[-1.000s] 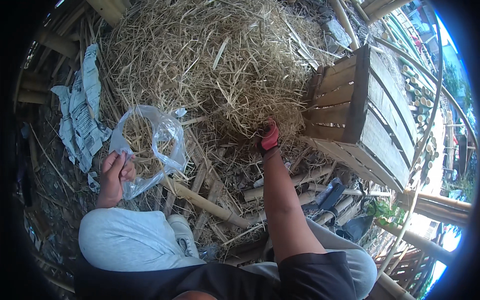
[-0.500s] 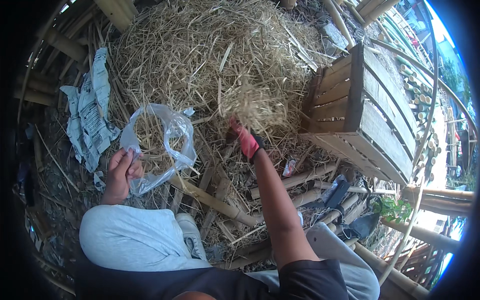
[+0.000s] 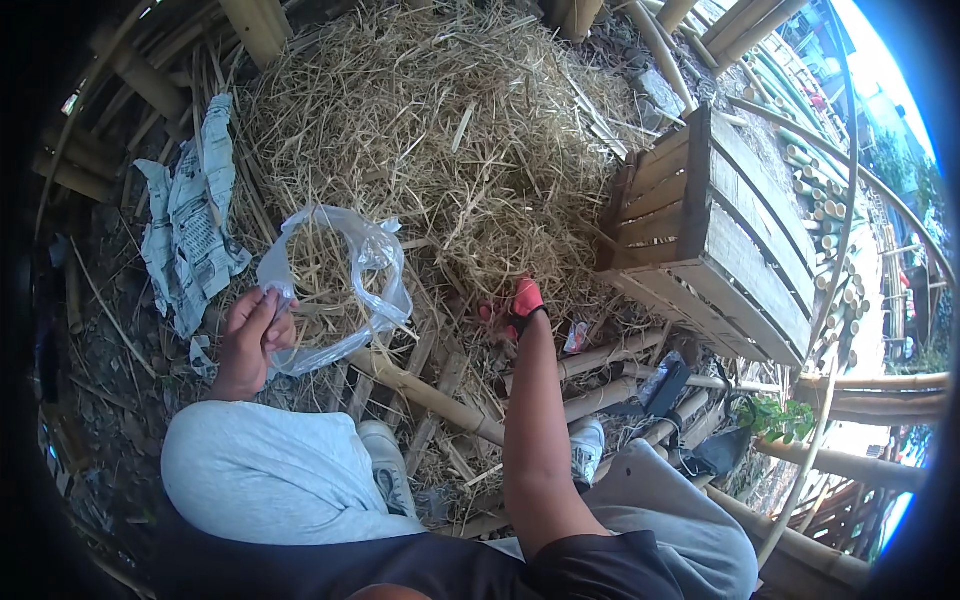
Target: The person picks up bunches of straw from a large pile on the ground and puts them into a clear plastic bag held in the other hand.
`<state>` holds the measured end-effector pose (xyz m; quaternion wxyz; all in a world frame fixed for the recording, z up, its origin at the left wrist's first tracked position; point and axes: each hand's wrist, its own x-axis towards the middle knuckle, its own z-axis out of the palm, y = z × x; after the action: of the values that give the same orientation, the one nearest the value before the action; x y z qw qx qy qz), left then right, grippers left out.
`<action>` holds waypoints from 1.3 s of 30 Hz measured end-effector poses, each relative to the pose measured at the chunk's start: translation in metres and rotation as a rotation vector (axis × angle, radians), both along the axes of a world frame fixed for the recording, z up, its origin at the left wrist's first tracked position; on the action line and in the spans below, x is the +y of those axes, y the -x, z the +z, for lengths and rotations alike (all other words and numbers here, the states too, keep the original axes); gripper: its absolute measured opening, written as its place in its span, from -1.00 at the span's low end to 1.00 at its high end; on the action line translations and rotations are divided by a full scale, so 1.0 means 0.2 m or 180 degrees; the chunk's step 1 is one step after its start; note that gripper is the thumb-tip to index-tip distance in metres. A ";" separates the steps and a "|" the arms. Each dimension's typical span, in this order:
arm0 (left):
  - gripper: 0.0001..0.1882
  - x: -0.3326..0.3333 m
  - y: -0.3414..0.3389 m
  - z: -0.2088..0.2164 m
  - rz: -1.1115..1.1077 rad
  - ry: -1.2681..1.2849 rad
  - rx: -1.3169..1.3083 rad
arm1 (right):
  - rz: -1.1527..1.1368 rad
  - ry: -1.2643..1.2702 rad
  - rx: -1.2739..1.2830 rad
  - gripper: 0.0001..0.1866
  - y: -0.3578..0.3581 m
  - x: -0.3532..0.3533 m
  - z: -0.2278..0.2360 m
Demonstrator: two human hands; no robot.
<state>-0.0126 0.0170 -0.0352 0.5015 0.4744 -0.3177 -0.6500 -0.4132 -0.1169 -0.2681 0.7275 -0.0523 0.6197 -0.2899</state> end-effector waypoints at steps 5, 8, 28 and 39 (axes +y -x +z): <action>-0.77 0.02 -0.02 0.03 -0.0012 0.0086 0.0050 | 0.2649 0.0364 0.4690 -0.60 0.14 0.01 -0.07; -0.77 0.03 -0.02 0.04 -0.0062 0.0144 0.0092 | 0.2960 0.0404 0.5784 -0.59 0.15 0.05 -0.06; -0.75 0.03 -0.04 0.02 -0.0038 0.0019 0.0047 | 0.1832 0.0823 0.4923 0.29 -0.16 -0.02 0.22; -0.79 0.02 -0.05 0.00 -0.0049 -0.0014 0.0045 | 0.2883 0.1295 0.4646 -0.43 0.42 -0.15 0.02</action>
<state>-0.0020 0.0216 -0.0361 0.4977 0.4684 -0.3164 -0.6579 -0.4977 -0.1461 -0.2645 0.1718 -0.5935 0.7858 0.0272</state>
